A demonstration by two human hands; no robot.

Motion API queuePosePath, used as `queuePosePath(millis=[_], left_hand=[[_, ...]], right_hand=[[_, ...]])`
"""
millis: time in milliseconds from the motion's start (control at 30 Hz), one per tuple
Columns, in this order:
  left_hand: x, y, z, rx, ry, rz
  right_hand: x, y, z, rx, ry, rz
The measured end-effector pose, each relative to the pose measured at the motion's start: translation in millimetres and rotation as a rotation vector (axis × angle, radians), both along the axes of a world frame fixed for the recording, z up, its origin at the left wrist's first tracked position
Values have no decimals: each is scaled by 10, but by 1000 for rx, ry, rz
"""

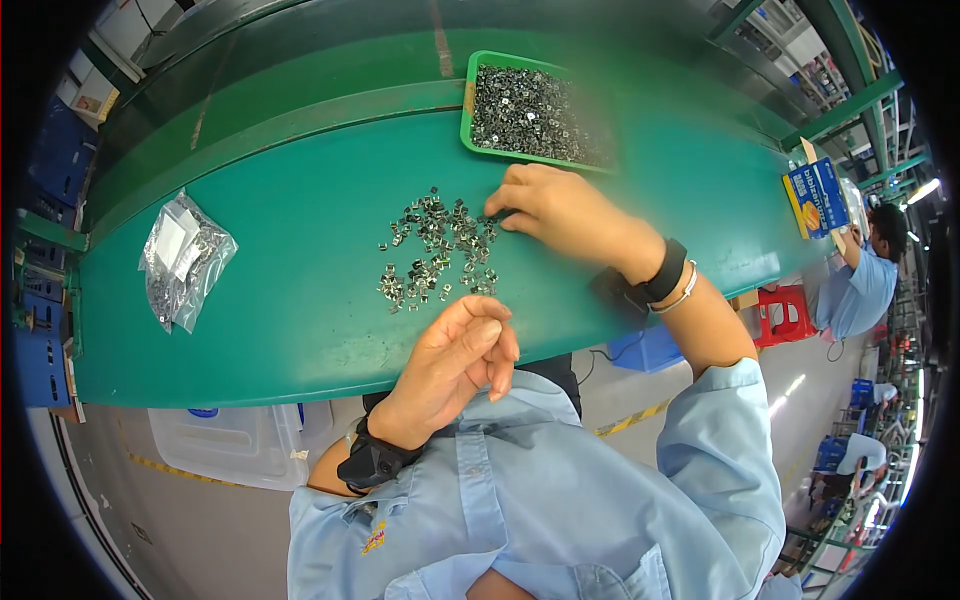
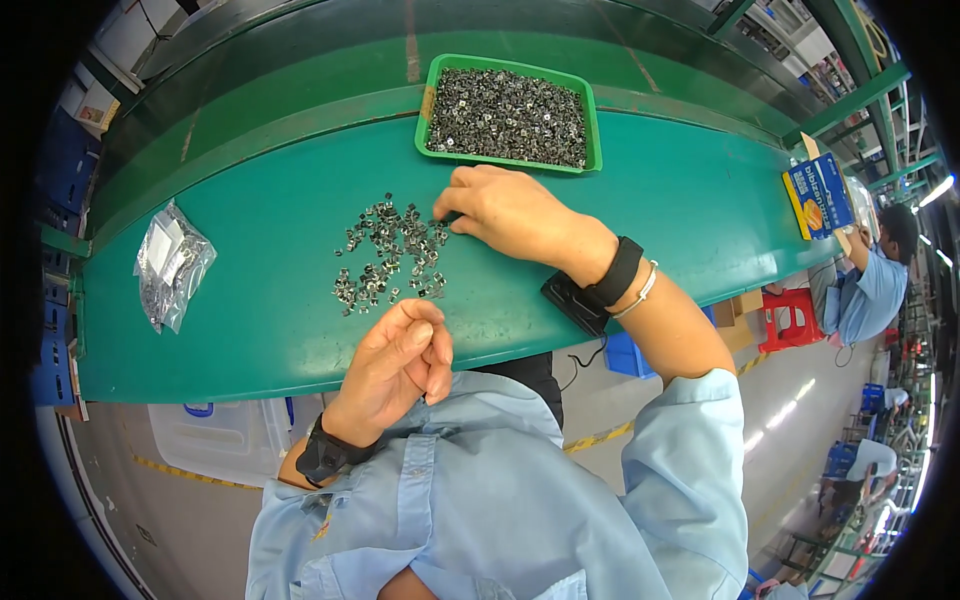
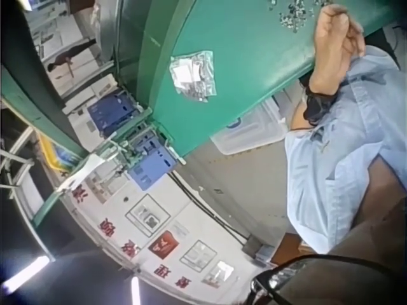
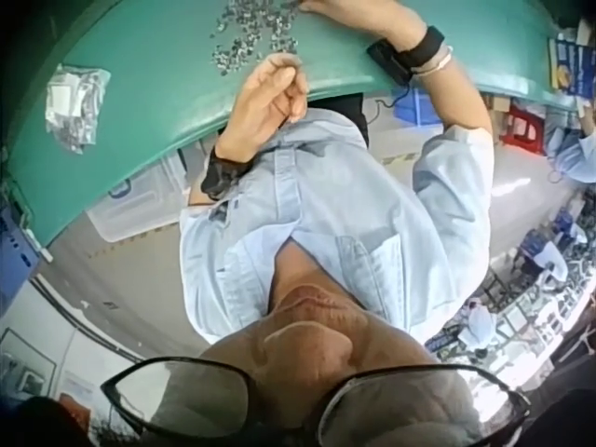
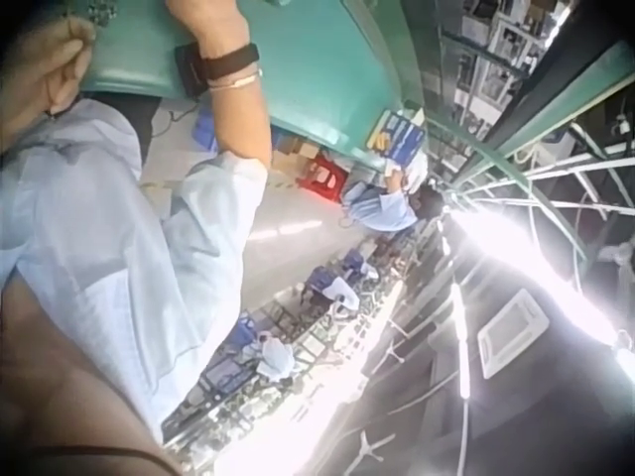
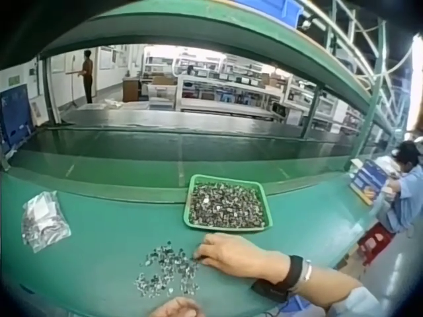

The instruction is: The person picks up a metal clip from the table, inspects it by hand, and places it into a green tray.

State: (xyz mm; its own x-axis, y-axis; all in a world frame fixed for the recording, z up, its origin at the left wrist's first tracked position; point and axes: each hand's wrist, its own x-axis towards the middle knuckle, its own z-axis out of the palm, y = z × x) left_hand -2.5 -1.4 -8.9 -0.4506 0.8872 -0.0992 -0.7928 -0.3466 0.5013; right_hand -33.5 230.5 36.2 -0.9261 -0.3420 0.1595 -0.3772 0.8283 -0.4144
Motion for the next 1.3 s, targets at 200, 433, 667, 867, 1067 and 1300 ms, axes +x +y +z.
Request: queuePosePath(millis=[200,433,667,867,1067,1300], left_hand=[[-8,3,-5,8,-2,-12],[4,93,110,-138,86,105],[81,201,137,-206,199,201],[100,160,157,-236,237,191],[21,80,165,-295,313,101],[-10,38,266,-431,559,-21]], right_hand=[[97,-7,-15,14,-45,-41],[527,-196,-26,-232,115,-181],[814,-530,-116,-327,407,-191],[941,-577,-205,-345,463,-213],[1018,-514,-115,-335,411,-154],[1032,-437,-46,-386,333,-37]])
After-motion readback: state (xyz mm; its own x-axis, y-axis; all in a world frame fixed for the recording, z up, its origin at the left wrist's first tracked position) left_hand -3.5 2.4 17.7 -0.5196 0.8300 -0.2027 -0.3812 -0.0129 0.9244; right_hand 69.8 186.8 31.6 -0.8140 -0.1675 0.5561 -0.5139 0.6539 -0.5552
